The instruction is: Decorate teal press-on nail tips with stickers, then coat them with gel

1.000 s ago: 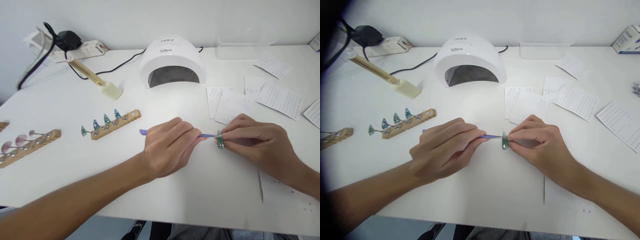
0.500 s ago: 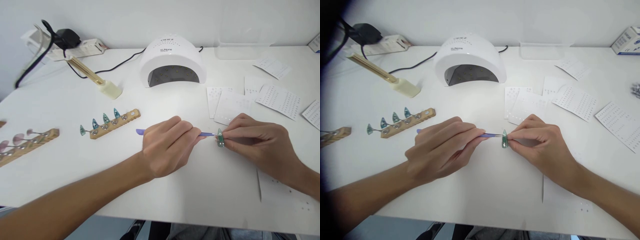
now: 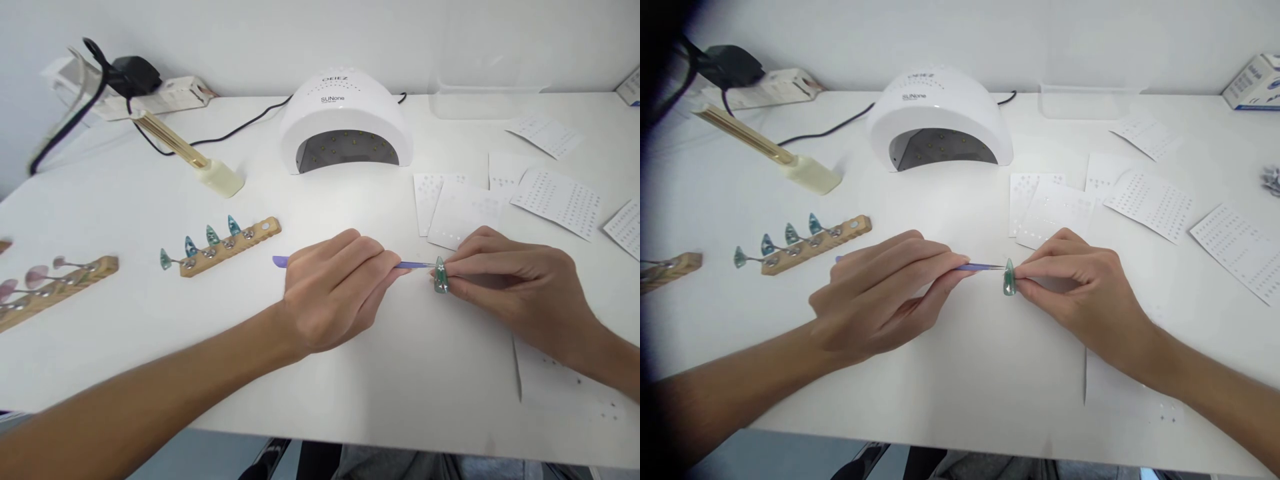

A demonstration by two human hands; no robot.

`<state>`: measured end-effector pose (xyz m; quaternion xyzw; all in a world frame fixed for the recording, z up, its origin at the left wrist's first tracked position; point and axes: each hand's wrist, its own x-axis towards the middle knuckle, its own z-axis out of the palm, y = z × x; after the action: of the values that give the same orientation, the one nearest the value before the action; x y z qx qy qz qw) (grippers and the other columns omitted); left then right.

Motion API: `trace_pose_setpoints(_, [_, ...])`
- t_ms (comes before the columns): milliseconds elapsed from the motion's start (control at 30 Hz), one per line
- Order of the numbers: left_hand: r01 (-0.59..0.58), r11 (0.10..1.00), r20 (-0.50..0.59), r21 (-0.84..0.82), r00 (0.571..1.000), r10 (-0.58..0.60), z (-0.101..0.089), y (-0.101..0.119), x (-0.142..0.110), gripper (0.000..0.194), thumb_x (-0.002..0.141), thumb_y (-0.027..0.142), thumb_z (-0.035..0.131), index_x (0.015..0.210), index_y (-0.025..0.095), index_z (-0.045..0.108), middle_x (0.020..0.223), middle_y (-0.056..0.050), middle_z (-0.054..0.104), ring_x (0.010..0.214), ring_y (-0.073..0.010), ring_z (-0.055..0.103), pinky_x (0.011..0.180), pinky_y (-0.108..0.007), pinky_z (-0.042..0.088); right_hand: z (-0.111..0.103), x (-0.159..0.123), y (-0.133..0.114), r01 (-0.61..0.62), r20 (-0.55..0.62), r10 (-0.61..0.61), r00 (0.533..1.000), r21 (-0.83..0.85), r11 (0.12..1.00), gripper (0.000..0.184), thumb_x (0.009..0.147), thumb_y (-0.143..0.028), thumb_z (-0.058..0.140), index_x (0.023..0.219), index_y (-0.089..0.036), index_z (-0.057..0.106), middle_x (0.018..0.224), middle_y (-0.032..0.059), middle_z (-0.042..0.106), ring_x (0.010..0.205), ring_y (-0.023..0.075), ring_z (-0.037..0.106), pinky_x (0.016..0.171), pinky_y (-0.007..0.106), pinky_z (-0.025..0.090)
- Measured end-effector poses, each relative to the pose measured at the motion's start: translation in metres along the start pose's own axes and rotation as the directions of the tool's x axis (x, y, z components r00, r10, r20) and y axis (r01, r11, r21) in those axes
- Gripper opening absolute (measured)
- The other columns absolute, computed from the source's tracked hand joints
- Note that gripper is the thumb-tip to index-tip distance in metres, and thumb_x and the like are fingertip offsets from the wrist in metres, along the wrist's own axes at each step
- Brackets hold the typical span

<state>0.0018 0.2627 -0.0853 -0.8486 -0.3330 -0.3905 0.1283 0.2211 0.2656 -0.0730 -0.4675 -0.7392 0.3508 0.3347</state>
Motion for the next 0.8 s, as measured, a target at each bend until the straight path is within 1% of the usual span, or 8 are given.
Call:
trace_pose_setpoints(300, [-0.012, 1.0, 0.015, 0.002, 1.0, 0.012, -0.0011, 0.001, 0.001, 0.009, 0.084, 0.01, 0.067, 0.076, 0.014, 0.064, 0.063, -0.002, 0.064, 0.054, -0.0107, 0.056, 0.047, -0.024, 0.046, -0.0006, -0.0002, -0.001, -0.016, 0.004, 0.016, 1.0, -0.005, 1.0, 0.019, 0.078, -0.017, 0.075, 0.075, -0.036, 0.078, 0.076, -0.0061, 0.074, 0.076, 0.0138, 0.063, 0.063, 0.025, 0.053])
trace_pose_setpoints(467, [0.023, 1.0, 0.023, 0.015, 0.999, -0.024, -0.0007, 0.003, -0.0001, 0.007, 0.085, 0.013, 0.067, 0.079, 0.015, 0.064, 0.065, -0.001, 0.063, 0.056, -0.0094, 0.056, 0.046, -0.021, 0.044, -0.0004, 0.0002, -0.0023, -0.025, 0.011, 0.025, 1.0, -0.017, 1.0, 0.018, 0.078, -0.017, 0.074, 0.074, -0.034, 0.078, 0.075, -0.0053, 0.073, 0.073, 0.0135, 0.062, 0.062, 0.024, 0.053])
trace_pose_setpoints(567, [0.041, 0.999, 0.025, 0.018, 0.999, -0.042, -0.0006, 0.0042, 0.0, 0.006, 0.084, 0.016, 0.068, 0.079, 0.014, 0.065, 0.064, -0.001, 0.062, 0.054, -0.0092, 0.055, 0.043, -0.02, 0.042, -0.0002, 0.0004, -0.0022, -0.015, 0.007, 0.015, 1.0, -0.01, 1.0, 0.016, 0.078, -0.019, 0.074, 0.074, -0.034, 0.078, 0.075, -0.004, 0.073, 0.074, 0.0151, 0.063, 0.061, 0.026, 0.054])
trace_pose_setpoints(667, [0.052, 0.999, 0.027, 0.009, 0.998, -0.052, -0.0005, 0.0043, 0.0004, 0.006, 0.084, 0.014, 0.067, 0.078, 0.014, 0.066, 0.064, -0.002, 0.062, 0.053, -0.0093, 0.055, 0.042, -0.021, 0.042, -0.0007, 0.0003, -0.0018, -0.007, 0.01, 0.007, 1.0, -0.01, 1.0, 0.015, 0.078, -0.02, 0.074, 0.074, -0.033, 0.078, 0.075, -0.0024, 0.074, 0.075, 0.0175, 0.064, 0.06, 0.029, 0.055])
trace_pose_setpoints(800, [0.051, 0.999, 0.025, 0.016, 0.998, -0.051, 0.0, 0.0039, 0.0, 0.01, 0.085, 0.012, 0.065, 0.075, 0.015, 0.065, 0.064, -0.001, 0.062, 0.054, -0.0093, 0.056, 0.042, -0.02, 0.042, -0.0008, 0.0001, -0.0017, -0.01, 0.004, 0.01, 1.0, -0.014, 1.0, 0.015, 0.078, -0.019, 0.074, 0.074, -0.033, 0.078, 0.075, -0.0024, 0.074, 0.074, 0.0181, 0.064, 0.062, 0.031, 0.056])
